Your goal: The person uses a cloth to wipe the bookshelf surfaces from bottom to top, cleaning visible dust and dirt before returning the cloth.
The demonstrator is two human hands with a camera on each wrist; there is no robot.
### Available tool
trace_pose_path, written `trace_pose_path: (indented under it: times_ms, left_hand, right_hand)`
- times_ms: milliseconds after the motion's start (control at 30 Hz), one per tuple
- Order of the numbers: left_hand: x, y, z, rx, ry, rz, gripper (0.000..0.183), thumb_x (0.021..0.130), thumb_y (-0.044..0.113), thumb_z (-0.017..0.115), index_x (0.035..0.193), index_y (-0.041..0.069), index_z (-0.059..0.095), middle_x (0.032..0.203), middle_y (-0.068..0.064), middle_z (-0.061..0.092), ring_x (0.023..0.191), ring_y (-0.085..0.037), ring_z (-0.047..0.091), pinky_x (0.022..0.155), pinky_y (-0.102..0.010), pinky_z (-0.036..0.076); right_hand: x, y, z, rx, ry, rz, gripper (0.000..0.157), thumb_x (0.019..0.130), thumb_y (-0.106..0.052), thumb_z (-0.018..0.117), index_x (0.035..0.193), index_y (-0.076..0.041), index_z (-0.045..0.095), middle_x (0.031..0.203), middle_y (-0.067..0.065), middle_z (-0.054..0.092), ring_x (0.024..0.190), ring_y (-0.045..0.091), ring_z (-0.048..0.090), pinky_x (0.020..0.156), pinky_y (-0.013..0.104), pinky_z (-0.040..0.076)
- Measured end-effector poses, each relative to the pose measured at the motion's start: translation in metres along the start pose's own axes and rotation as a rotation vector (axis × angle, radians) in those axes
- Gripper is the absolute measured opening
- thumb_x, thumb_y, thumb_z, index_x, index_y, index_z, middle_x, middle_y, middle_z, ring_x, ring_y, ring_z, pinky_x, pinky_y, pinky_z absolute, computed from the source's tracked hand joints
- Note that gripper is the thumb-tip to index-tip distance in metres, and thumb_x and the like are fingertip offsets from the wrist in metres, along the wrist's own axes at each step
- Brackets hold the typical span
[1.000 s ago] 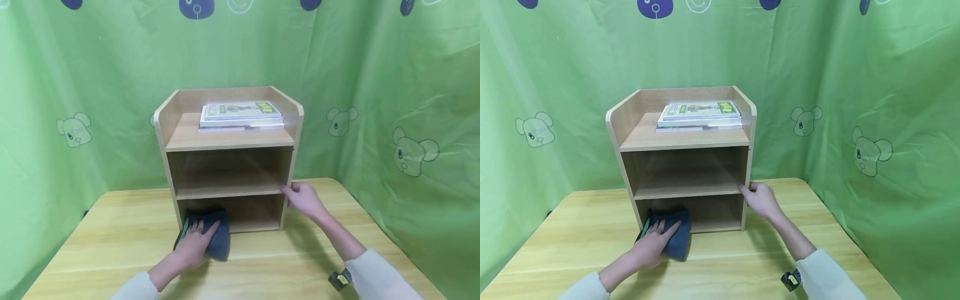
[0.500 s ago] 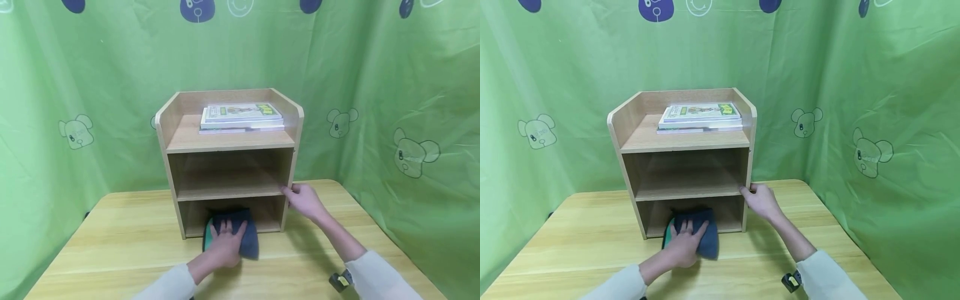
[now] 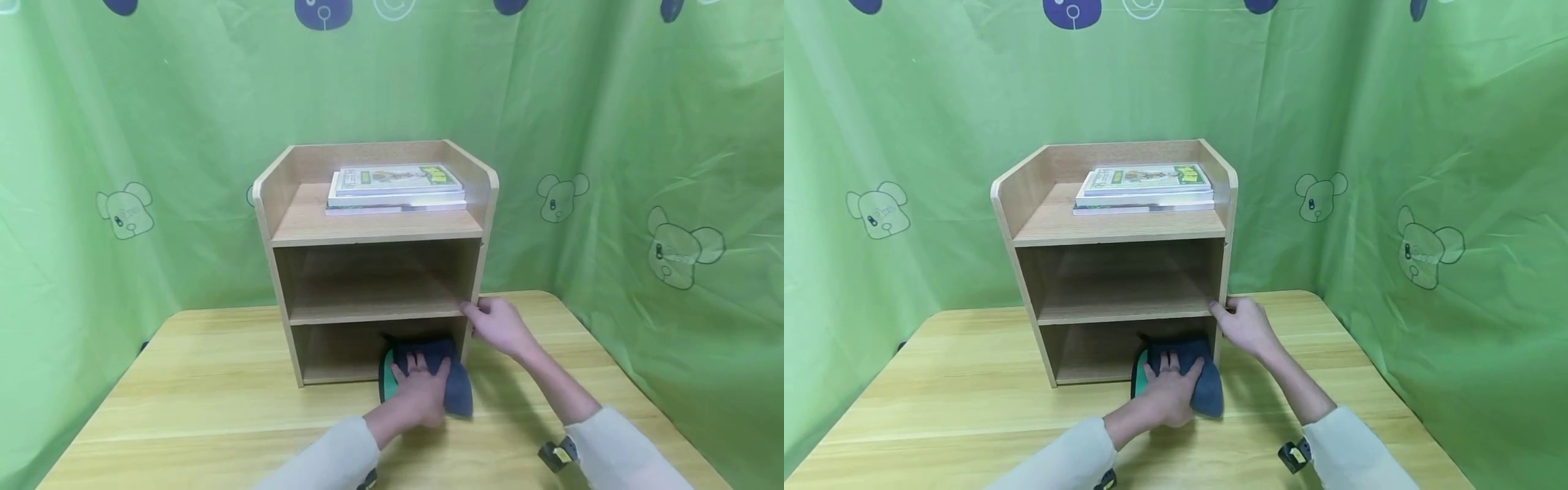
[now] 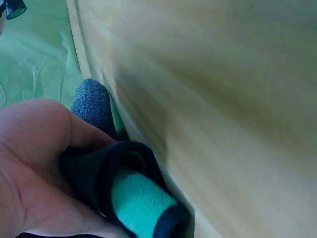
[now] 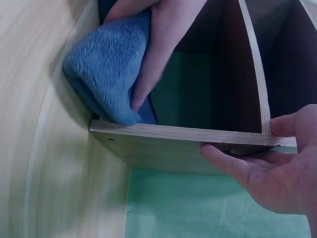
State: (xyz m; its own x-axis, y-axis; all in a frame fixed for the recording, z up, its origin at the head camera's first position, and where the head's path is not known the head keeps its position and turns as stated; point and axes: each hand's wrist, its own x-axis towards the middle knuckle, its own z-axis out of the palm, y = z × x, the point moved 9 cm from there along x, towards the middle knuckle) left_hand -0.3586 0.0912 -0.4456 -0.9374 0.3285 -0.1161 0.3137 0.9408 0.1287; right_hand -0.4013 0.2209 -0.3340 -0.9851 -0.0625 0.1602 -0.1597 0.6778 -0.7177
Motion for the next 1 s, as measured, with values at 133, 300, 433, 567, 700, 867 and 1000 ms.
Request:
trace_pose_path:
  times_ms: [133, 300, 433, 567, 700, 867, 1000]
  left_hand:
    - [0.001, -0.006, -0.005, 0.033, 0.011, -0.004, 0.097, 0.076, 0.025, 0.084, 0.158, 0.040, 0.033, 0.162, -0.021, 0.034, 0.150, -0.041, 0.031, 0.114, -0.069, 0.031]
    - [-0.003, -0.017, -0.011, -0.026, -0.004, 0.016, 0.092, 0.078, 0.028, 0.084, 0.156, 0.038, 0.038, 0.161, -0.022, 0.036, 0.149, -0.043, 0.032, 0.113, -0.070, 0.031]
    - [-0.011, -0.043, -0.015, -0.069, 0.002, 0.026, 0.088, 0.077, 0.017, 0.080, 0.154, 0.037, 0.042, 0.158, -0.023, 0.039, 0.148, -0.044, 0.034, 0.113, -0.071, 0.030]
    - [-0.023, -0.086, -0.019, -0.093, 0.016, 0.009, 0.090, 0.075, 0.006, 0.073, 0.153, 0.037, 0.043, 0.156, -0.022, 0.043, 0.145, -0.044, 0.038, 0.114, -0.071, 0.028]
    - [-0.037, -0.125, -0.023, -0.120, 0.036, -0.021, 0.089, 0.075, 0.000, 0.067, 0.154, 0.033, 0.044, 0.155, -0.024, 0.043, 0.144, -0.048, 0.037, 0.113, -0.073, 0.026]
    - [-0.048, -0.145, -0.027, -0.102, 0.047, -0.003, 0.082, 0.077, -0.002, 0.060, 0.152, 0.029, 0.048, 0.155, -0.029, 0.041, 0.143, -0.050, 0.038, 0.113, -0.072, 0.030]
    - [-0.050, -0.145, -0.027, -0.097, 0.057, 0.010, 0.082, 0.076, -0.002, 0.060, 0.151, 0.028, 0.049, 0.153, -0.031, 0.042, 0.142, -0.051, 0.039, 0.111, -0.072, 0.032]
  right_hand:
    - [0.003, -0.003, 0.000, 0.002, -0.007, -0.012, 0.043, 0.102, -0.038, 0.053, 0.074, -0.006, 0.059, 0.066, 0.007, 0.064, 0.056, 0.016, 0.054, 0.049, 0.030, 0.039]
    - [0.003, -0.003, 0.000, 0.006, -0.015, -0.020, 0.043, 0.103, -0.037, 0.053, 0.084, 0.000, 0.065, 0.065, 0.005, 0.059, 0.060, 0.017, 0.059, 0.049, 0.031, 0.041]
    - [0.001, -0.003, 0.000, 0.008, -0.009, -0.023, 0.044, 0.103, -0.037, 0.053, 0.101, 0.004, 0.068, 0.075, 0.012, 0.066, 0.066, 0.019, 0.063, 0.053, 0.032, 0.045]
    - [0.001, -0.002, 0.000, 0.003, -0.008, -0.023, 0.050, 0.103, -0.037, 0.052, 0.124, 0.008, 0.061, 0.102, 0.024, 0.073, 0.073, 0.020, 0.070, 0.066, 0.034, 0.052]
    - [0.002, 0.000, 0.001, 0.018, -0.016, -0.014, 0.058, 0.103, -0.038, 0.051, 0.136, 0.010, 0.053, 0.116, 0.029, 0.070, 0.077, 0.021, 0.073, 0.076, 0.038, 0.056]
    - [0.002, 0.002, 0.003, 0.053, -0.034, 0.011, 0.066, 0.103, -0.041, 0.052, 0.143, 0.011, 0.046, 0.129, 0.032, 0.064, 0.085, 0.027, 0.076, 0.093, 0.051, 0.055]
    - [0.001, 0.006, 0.003, 0.084, -0.039, 0.039, 0.069, 0.102, -0.042, 0.054, 0.145, 0.011, 0.043, 0.135, 0.033, 0.059, 0.092, 0.030, 0.076, 0.100, 0.055, 0.052]
